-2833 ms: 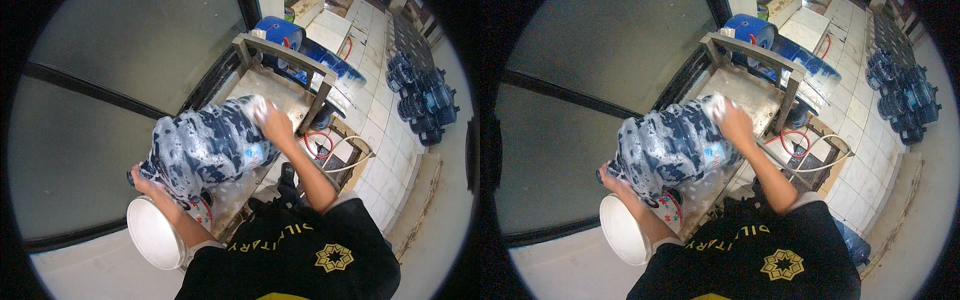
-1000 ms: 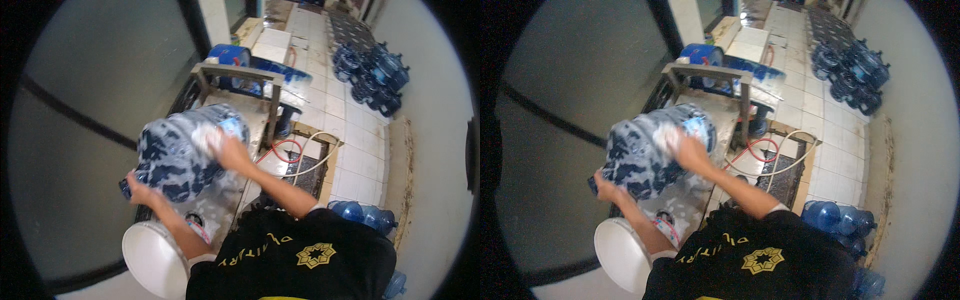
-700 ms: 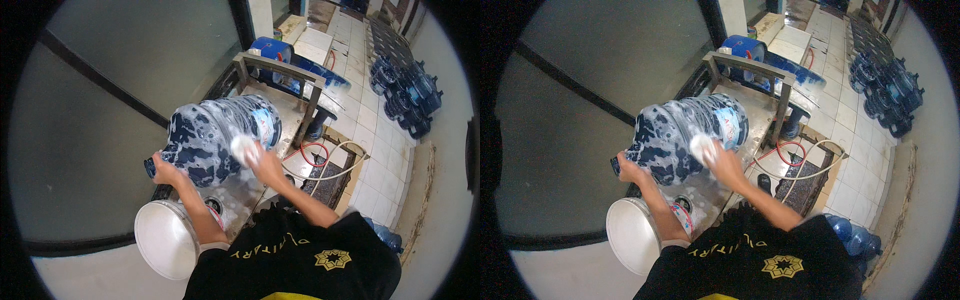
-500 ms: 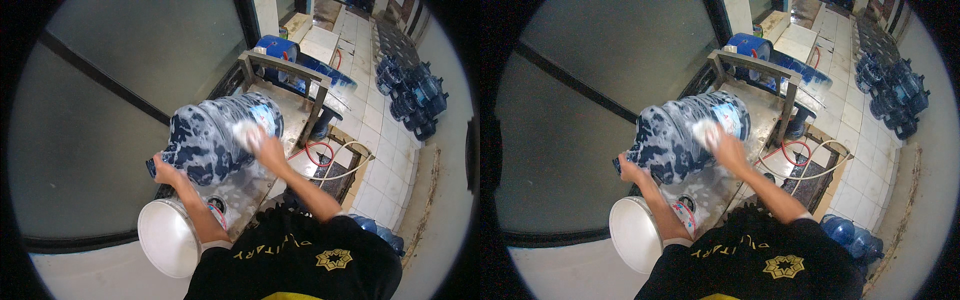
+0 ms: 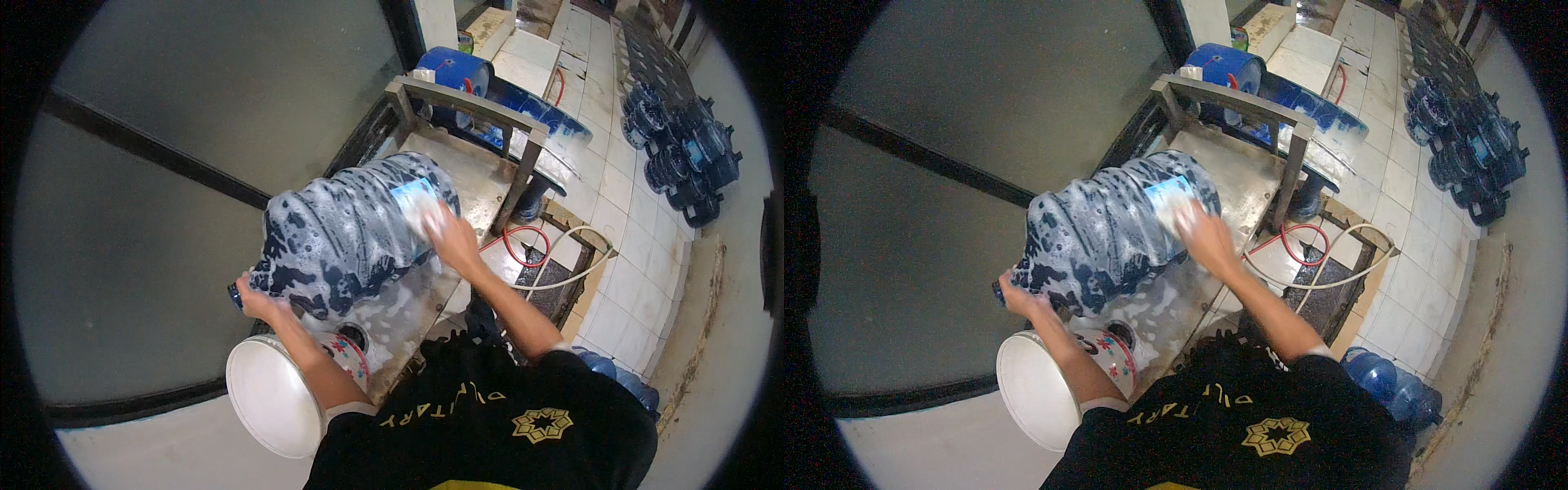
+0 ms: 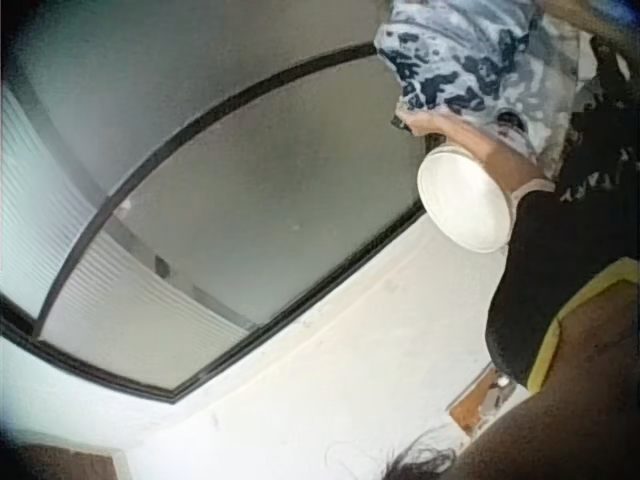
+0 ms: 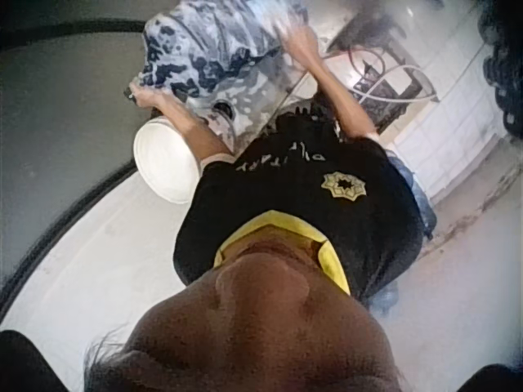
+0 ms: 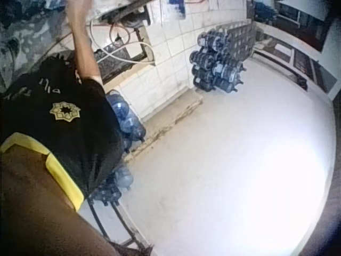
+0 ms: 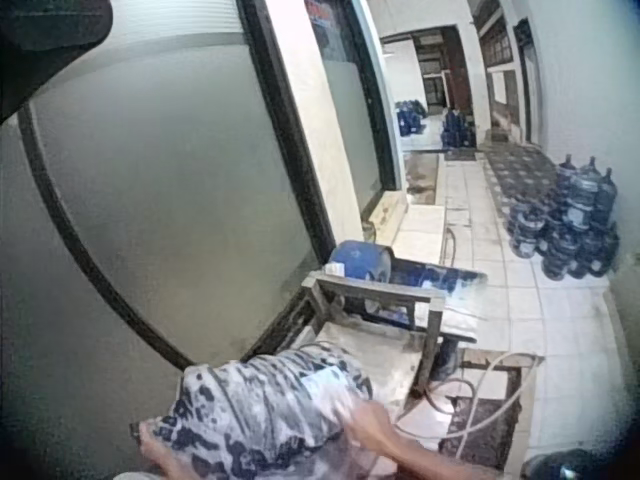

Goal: The person scrubs the exterior of a large blue water jug with a soapy sponge, rinses it with water from a hose, and places it on a tiled floor among other jugs. They repeat this process for a second jug, scrubbing the exterior and the opening before rinsing and setting it down.

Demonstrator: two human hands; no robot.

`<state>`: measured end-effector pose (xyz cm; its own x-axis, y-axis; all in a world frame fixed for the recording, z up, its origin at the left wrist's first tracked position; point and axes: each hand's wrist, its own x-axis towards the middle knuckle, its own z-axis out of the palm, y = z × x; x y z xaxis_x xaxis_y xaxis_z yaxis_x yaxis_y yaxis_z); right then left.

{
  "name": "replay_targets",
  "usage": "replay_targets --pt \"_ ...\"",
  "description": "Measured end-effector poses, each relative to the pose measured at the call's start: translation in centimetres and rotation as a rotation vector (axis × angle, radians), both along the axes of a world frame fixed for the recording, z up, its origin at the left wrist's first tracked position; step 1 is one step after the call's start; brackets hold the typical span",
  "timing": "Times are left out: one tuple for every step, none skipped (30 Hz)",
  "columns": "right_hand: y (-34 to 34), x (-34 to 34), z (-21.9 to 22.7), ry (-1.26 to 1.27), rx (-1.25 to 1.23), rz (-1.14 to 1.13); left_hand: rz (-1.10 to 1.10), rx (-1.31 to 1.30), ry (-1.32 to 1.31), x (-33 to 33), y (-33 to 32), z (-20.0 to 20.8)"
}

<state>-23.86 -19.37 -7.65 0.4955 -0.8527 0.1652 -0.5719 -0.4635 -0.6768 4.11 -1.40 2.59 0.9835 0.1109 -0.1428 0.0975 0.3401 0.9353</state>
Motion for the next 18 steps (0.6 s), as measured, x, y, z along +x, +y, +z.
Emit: replay_targets --pt "-2.4 1.5 0.9 -0.043 -0.035 0.004 -0.014 -0.009 -0.016 0.4 -0.1 -0.2" --pt "-4.0 2.9 5.1 -0.008 -0.102 0.002 -0.094 -0.07 -0.02 0.7 0.1 -0.4" --pt "-7.2 4.8 3.3 -0.084 -0.104 -0.068 -0.131 -0.115 -0.047 0.6 -0.7 -0.4" --pt "-7.5 5.9 5.7 -0.024 -0.069 -0.053 -0.092 -0.083 -0.077 0.9 -0.6 -0.8" --pt "-7.1 5.6 6.0 -0.021 -0.057 -0.055 -0.058 -0.06 -0.106 1.0 -0.7 -1.1" --pt "-6.2 5.4 5.9 -0.02 -0.048 -0.051 0.003 0.026 -0.066 0.6 -0.9 -0.8" --pt "-5.0 5.1 5.6 -0.018 -0.039 -0.048 0.063 0.111 -0.026 0.1 -1.0 -0.3" --pt "-2.0 3.6 5.0 -0.061 0.061 -0.029 0.148 0.188 0.002 -0.1 -0.3 0.3" --pt "0.1 1.5 1.4 -0.07 0.079 -0.02 0.142 0.163 0.024 -0.1 -0.4 0.5" --pt "0.9 -0.2 -2.2 -0.072 0.096 -0.025 0.122 0.138 0.052 -0.2 -1.0 0.3" --pt "1.0 -1.2 -2.4 -0.027 0.175 -0.07 0.118 0.119 0.077 -0.1 -0.9 -0.1" --pt "1.6 -1.9 -1.9 0.016 0.27 -0.115 0.095 0.099 0.037 1.3 0.0 -1.3" --pt "1.9 -2.2 -1.4 0.061 0.364 -0.161 0.046 0.068 0.023 2.5 1.1 -2.3" --pt "0.7 -1.8 -0.9 0.036 0.314 -0.167 -0.015 0.03 0.011 3.1 1.4 -3.0" --pt "-1.7 -1.0 0.0 0.016 0.266 -0.175 -0.077 -0.005 0.004 3.5 1.5 -3.2" --pt "-3.9 -0.1 1.3 -0.014 0.205 -0.196 -0.159 -0.051 0.004 3.4 2.1 -3.2" --pt "-6.1 0.8 2.6 -0.041 0.138 -0.226 -0.192 -0.086 -0.019 3.8 2.2 -3.8" --pt "-7.4 1.3 3.1 -0.019 0.119 -0.233 -0.159 -0.067 -0.026 3.9 1.6 -4.0"
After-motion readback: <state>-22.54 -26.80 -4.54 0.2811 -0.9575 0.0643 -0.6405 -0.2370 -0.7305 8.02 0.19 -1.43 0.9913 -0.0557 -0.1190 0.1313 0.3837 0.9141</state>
